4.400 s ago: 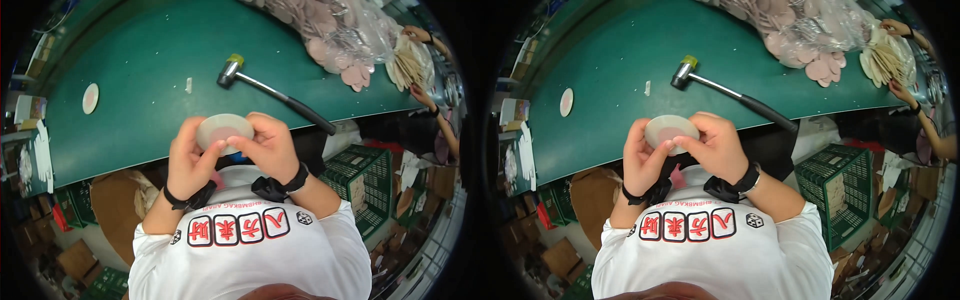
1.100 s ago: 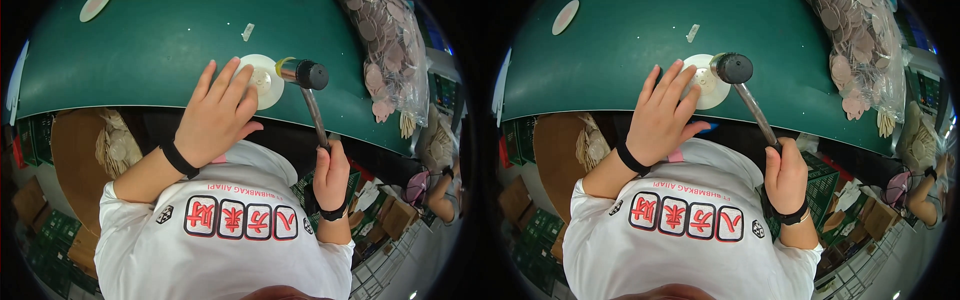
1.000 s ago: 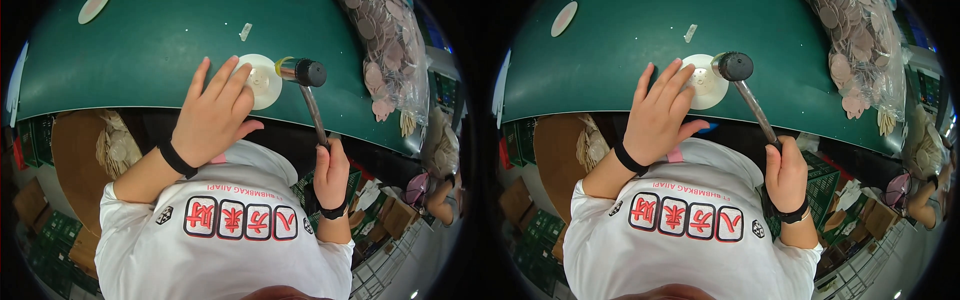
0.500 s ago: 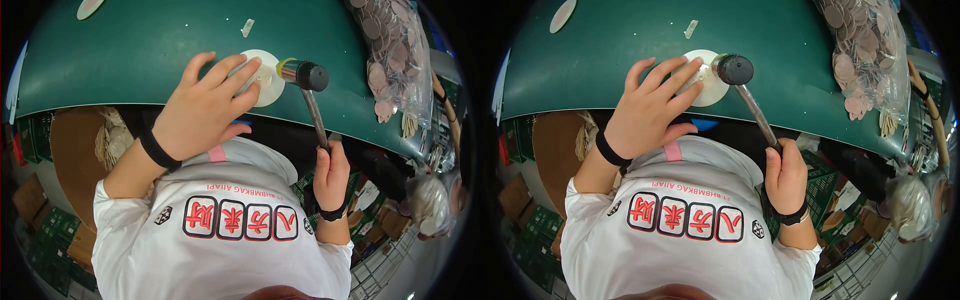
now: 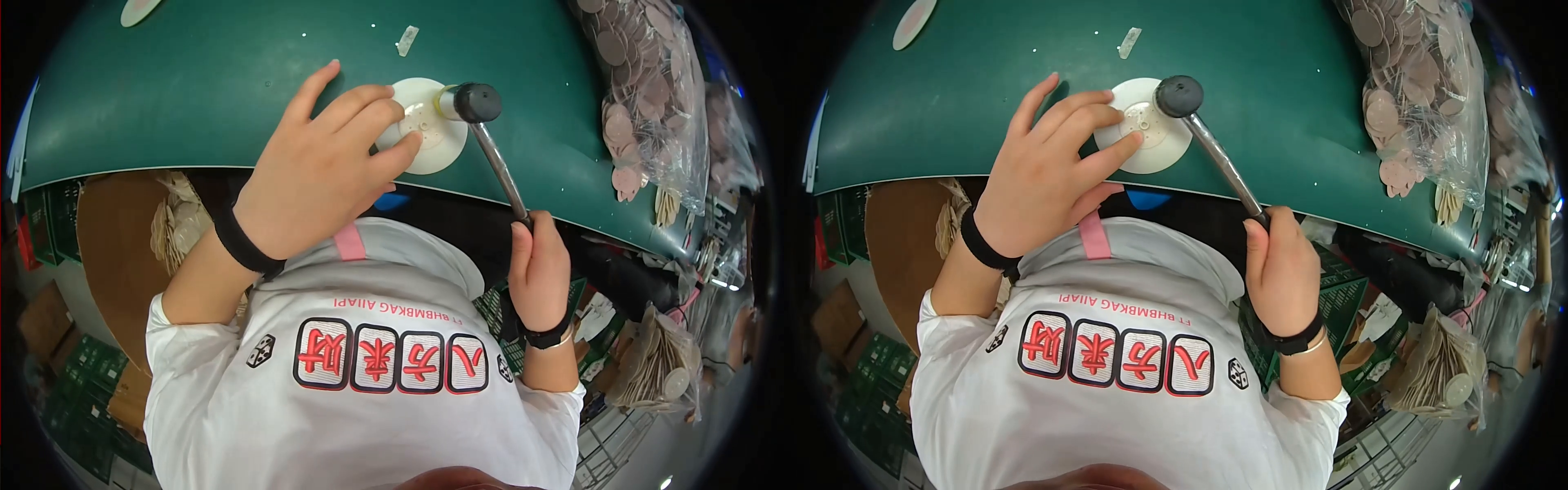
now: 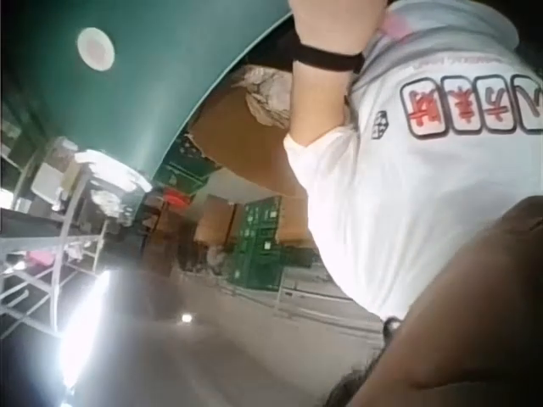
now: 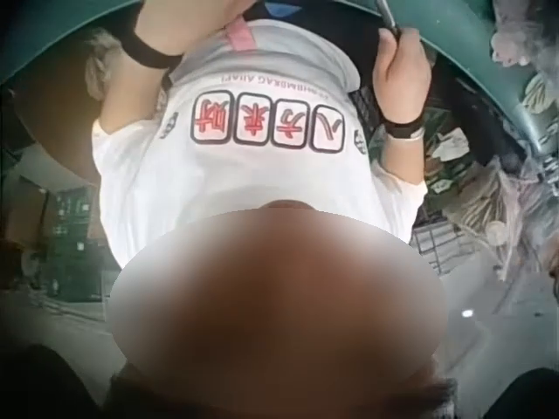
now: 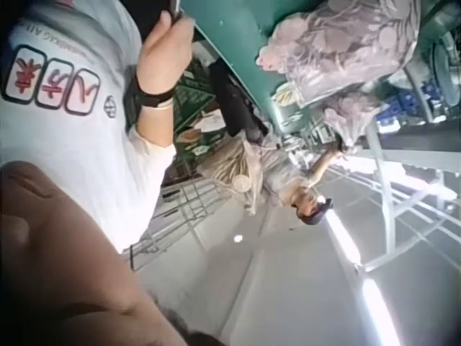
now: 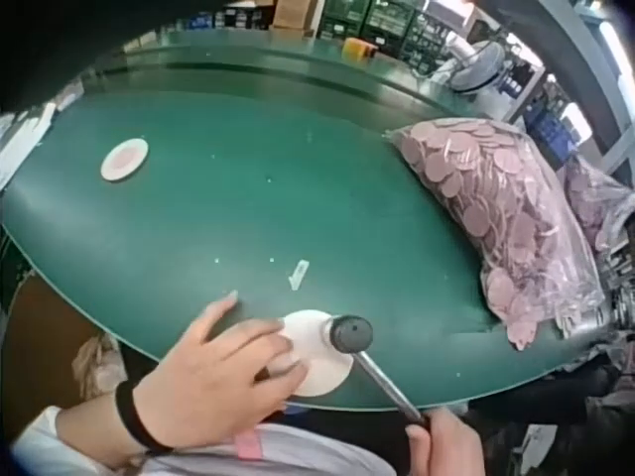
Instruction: Join two circular plastic parts and secure them by tapping with a rubber mallet.
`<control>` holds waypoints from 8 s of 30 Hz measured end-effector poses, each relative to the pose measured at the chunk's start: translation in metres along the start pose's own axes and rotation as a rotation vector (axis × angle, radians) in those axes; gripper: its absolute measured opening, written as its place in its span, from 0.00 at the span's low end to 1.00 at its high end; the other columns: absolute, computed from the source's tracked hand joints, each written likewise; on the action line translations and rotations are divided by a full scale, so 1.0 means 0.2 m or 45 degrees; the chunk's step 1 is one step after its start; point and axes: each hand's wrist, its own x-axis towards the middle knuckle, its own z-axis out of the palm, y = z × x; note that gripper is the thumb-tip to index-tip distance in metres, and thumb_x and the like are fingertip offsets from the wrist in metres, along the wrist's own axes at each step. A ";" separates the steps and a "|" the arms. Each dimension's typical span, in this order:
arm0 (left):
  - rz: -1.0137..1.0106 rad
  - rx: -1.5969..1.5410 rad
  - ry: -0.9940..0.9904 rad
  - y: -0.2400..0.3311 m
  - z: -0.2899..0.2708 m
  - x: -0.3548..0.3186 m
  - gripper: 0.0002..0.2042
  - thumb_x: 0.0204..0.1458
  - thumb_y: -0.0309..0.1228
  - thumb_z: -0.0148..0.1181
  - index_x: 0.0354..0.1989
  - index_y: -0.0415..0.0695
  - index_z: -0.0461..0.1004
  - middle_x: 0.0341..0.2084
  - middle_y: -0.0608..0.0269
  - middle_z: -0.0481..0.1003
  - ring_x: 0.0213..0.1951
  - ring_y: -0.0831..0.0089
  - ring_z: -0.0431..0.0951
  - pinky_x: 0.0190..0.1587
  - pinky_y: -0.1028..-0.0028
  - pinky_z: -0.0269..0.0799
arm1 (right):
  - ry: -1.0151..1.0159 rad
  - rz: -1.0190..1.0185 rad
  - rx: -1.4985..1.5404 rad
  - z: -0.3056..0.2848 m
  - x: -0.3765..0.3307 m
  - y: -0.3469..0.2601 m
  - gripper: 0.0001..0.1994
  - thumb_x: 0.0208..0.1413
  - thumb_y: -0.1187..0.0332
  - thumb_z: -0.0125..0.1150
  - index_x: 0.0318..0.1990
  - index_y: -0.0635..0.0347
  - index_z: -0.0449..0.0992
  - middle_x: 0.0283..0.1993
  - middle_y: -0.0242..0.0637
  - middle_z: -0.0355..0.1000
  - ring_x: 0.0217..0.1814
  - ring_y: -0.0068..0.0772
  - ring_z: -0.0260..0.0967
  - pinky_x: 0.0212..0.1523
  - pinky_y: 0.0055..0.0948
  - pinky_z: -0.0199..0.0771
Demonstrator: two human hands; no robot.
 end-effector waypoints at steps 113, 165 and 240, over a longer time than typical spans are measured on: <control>0.486 -1.886 0.426 1.58 -0.78 1.19 0.11 0.52 0.26 0.59 0.20 0.36 0.72 0.21 0.49 0.78 0.30 0.55 0.81 0.43 0.57 0.73 | 1.593 -0.323 1.800 -0.11 -0.78 0.28 0.36 0.68 0.57 0.46 0.78 0.61 0.43 0.79 0.51 0.47 0.79 0.51 0.47 0.78 0.50 0.43; -0.444 1.222 0.348 -1.39 -1.08 -0.50 0.15 0.48 0.25 0.58 0.46 0.40 0.73 0.56 0.56 0.71 0.65 0.57 0.64 0.69 0.52 0.54 | -0.005 -0.094 2.206 -0.09 0.12 -0.06 0.18 0.53 0.77 0.48 0.53 0.70 0.67 0.39 0.48 0.73 0.12 0.22 0.57 0.10 0.19 0.58; 0.056 -0.063 -0.121 0.25 -0.10 0.03 0.30 0.49 0.39 0.69 0.60 0.41 0.70 0.59 0.51 0.69 0.60 0.51 0.70 0.62 0.57 0.68 | 0.369 0.015 0.676 0.09 -0.20 0.21 0.17 0.65 0.77 0.56 0.61 0.63 0.70 0.36 0.32 0.71 0.33 0.20 0.65 0.35 0.20 0.67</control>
